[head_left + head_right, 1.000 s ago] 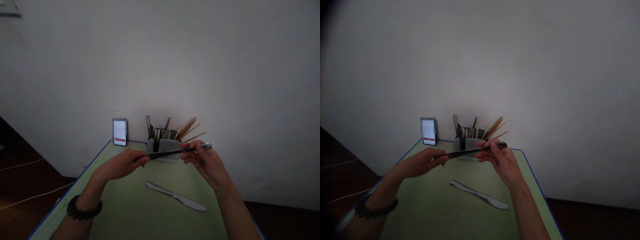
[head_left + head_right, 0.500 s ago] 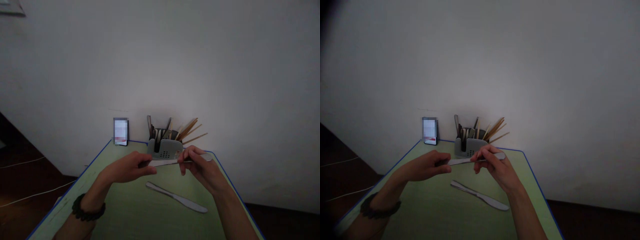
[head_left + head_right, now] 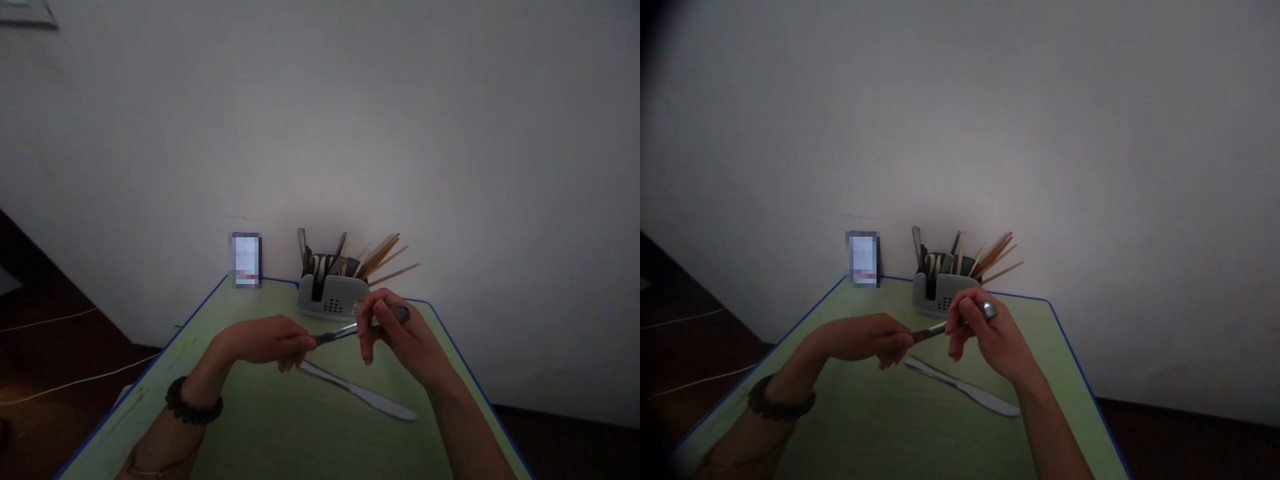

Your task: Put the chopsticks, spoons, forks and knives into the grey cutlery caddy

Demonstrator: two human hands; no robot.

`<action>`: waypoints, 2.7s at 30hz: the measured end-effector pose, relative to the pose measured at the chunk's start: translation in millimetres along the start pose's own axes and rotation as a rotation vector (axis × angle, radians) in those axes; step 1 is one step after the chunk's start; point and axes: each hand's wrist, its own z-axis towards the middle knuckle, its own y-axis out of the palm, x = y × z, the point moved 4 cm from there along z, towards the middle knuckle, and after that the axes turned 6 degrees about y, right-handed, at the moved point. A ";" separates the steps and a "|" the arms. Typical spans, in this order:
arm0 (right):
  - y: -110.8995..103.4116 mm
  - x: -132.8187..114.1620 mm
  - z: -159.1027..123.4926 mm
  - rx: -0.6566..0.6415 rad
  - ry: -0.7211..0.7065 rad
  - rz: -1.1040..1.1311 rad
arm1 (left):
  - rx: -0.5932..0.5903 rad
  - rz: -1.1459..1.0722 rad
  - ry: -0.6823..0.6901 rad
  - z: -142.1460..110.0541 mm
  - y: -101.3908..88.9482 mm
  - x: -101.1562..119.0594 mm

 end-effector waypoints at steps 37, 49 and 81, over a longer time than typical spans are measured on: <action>-4.8 9.4 5.0 0.141 -0.011 -0.039 | 0.140 0.113 -0.119 10.3 -7.8 -43.4; -5.5 26.1 14.0 0.136 -0.019 -0.321 | 0.242 0.365 -0.254 19.2 -9.8 -77.1; 28.9 6.4 15.2 0.349 -0.200 -0.573 | 0.235 0.374 -0.246 10.5 -12.3 -75.0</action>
